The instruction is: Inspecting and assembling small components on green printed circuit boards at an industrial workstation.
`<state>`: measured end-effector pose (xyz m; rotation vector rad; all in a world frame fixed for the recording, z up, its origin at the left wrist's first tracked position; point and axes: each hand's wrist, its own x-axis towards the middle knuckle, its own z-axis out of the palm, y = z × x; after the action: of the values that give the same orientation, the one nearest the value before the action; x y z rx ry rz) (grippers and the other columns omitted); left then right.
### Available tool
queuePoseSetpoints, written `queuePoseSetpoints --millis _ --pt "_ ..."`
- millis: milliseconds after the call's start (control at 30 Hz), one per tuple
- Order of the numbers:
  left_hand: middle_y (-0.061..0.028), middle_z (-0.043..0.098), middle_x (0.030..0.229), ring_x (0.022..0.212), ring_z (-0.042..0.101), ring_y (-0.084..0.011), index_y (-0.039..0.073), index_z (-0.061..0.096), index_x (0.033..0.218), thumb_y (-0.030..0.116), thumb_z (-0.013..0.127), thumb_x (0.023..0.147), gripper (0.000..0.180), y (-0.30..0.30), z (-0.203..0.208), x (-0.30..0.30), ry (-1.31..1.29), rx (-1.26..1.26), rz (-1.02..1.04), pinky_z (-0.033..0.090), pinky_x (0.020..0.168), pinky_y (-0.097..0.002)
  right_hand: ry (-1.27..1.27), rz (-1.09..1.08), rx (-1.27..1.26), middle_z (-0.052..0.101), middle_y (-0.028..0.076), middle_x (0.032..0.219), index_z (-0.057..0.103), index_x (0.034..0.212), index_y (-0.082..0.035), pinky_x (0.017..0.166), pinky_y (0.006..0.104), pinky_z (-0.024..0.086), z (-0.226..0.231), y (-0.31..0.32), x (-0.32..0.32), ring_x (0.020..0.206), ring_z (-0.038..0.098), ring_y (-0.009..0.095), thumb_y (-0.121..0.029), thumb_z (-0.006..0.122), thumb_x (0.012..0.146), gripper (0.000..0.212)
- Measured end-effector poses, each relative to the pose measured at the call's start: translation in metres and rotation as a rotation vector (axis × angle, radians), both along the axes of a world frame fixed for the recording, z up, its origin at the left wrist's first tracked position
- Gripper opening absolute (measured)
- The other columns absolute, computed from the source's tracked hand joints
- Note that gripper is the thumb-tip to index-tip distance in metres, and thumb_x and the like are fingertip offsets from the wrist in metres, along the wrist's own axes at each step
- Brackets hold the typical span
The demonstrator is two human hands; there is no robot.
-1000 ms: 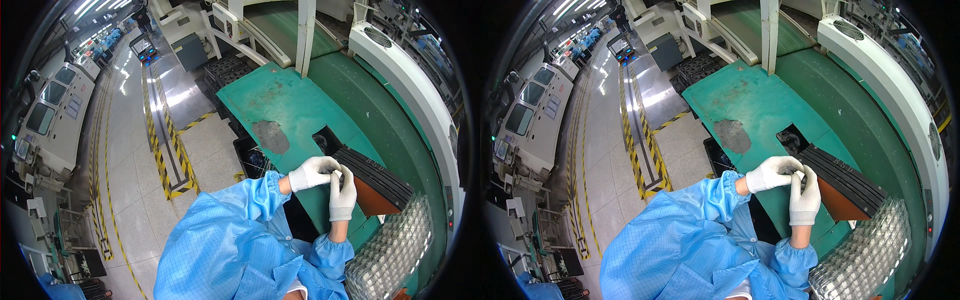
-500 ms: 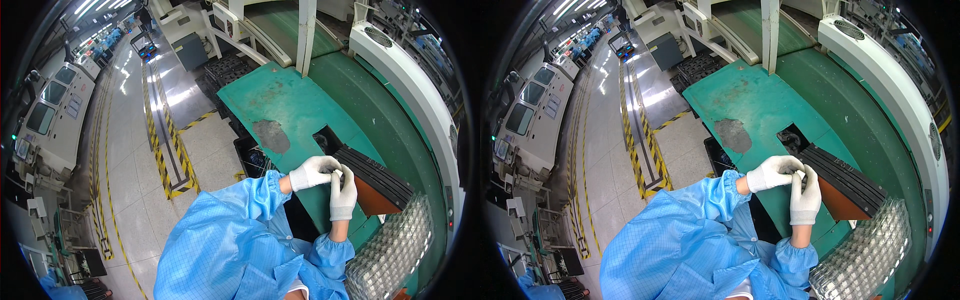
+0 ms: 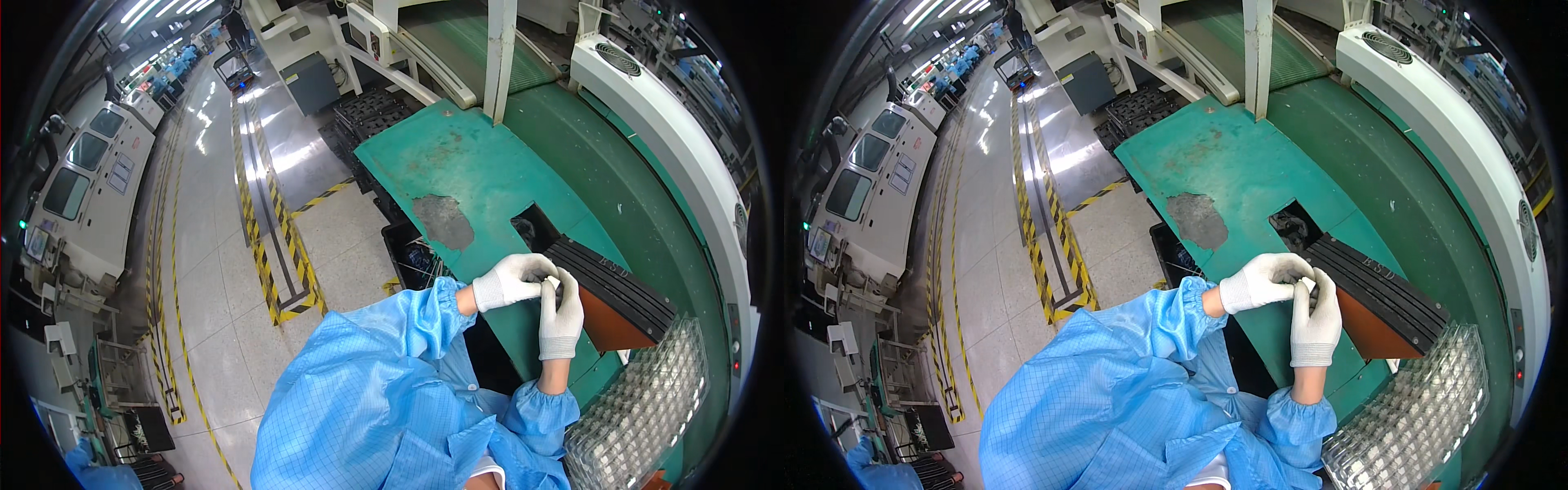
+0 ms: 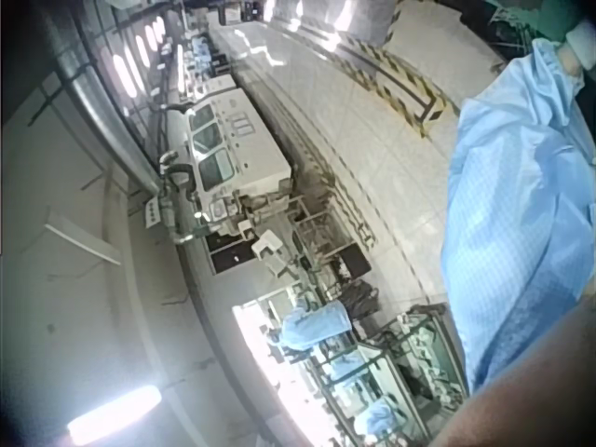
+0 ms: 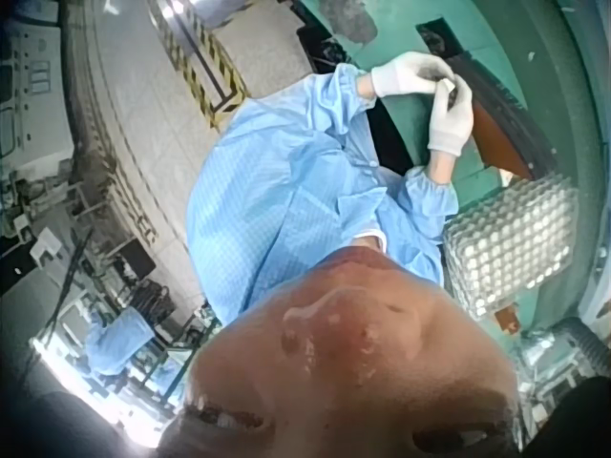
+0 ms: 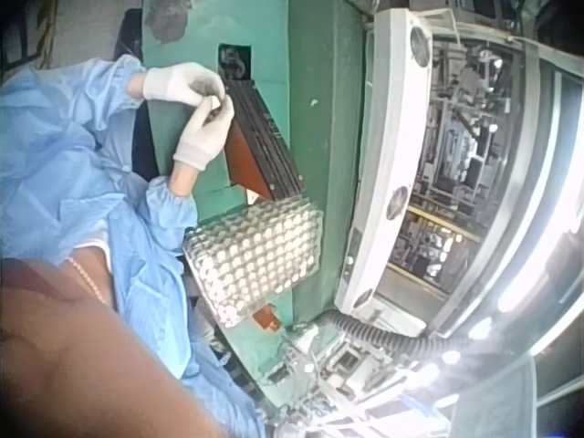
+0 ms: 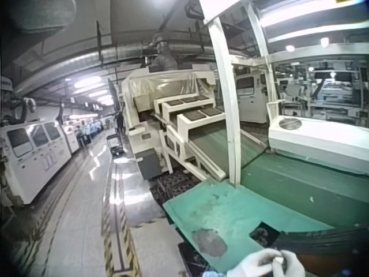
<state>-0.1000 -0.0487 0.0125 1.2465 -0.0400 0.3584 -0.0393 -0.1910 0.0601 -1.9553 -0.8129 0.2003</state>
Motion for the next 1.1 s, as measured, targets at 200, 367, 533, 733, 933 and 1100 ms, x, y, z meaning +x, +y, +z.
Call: queuePoseSetpoints --millis 200,367,533,733,933,1100 --pt "-0.0086 0.067 0.11 0.104 0.065 -0.0164 -0.002 0.062 0.118 0.0 0.065 0.09 0.028 0.0002 0.0007 0.0003 0.002 0.02 0.003 0.052 0.097 -0.0324 0.005 -0.004 -0.001 0.069 0.014 0.107 0.059 0.127 -0.001 0.087 0.0309 0.052 -0.0015 0.0005 0.0007 0.096 0.066 0.018 -0.017 0.063 0.097 0.034" --pt "-0.0085 0.067 0.11 0.105 0.065 -0.0162 -0.002 0.062 0.118 0.0 0.066 0.091 0.028 0.0011 0.0012 0.0004 0.013 0.037 0.006 0.052 0.097 -0.0323 0.002 -0.01 -0.006 0.069 0.014 0.107 0.059 0.126 -0.001 0.087 0.0309 0.052 0.0007 0.0007 0.0001 0.096 0.066 0.018 -0.017 0.063 0.097 0.034" --pt "-0.0084 0.067 0.111 0.106 0.064 -0.0159 -0.002 0.062 0.118 0.0 0.065 0.091 0.028 0.0 0.0033 -0.0005 0.004 0.035 -0.003 0.051 0.097 -0.0321 -0.004 -0.011 -0.006 0.069 0.014 0.107 0.059 0.126 -0.001 0.087 0.0309 0.052 0.0017 -0.0006 -0.0004 0.095 0.067 0.019 -0.017 0.063 0.097 0.034" --pt "-0.0085 0.067 0.111 0.106 0.064 -0.0161 -0.002 0.062 0.118 -0.001 0.065 0.09 0.029 -0.0002 0.0023 -0.002 -0.012 0.018 0.001 0.051 0.097 -0.0321 -0.015 -0.008 -0.007 0.069 0.014 0.107 0.059 0.126 0.0 0.087 0.032 0.052 0.0007 0.0002 -0.0009 0.095 0.067 0.019 -0.017 0.063 0.097 0.034" --pt "-0.0099 0.066 0.113 0.107 0.064 -0.0179 -0.003 0.06 0.121 0.0 0.064 0.089 0.032 0.0019 0.0041 -0.0024 0.011 0.017 -0.013 0.051 0.096 -0.033 -0.053 -0.019 0.02 0.069 0.014 0.101 0.06 0.127 -0.001 0.079 0.0304 0.054 0.0006 0.002 -0.0004 0.086 0.068 0.019 -0.018 0.064 0.095 0.037" --pt "-0.0116 0.064 0.116 0.11 0.063 -0.0193 -0.004 0.057 0.123 0.0 0.063 0.089 0.035 0.0051 -0.0012 -0.0014 0.046 0.03 -0.019 0.051 0.098 -0.0342 -0.006 -0.029 -0.016 0.069 0.015 0.101 0.06 0.127 0.001 0.083 0.0306 0.053 0.0009 0.0017 0.0012 0.09 0.067 0.019 -0.019 0.064 0.096 0.037"
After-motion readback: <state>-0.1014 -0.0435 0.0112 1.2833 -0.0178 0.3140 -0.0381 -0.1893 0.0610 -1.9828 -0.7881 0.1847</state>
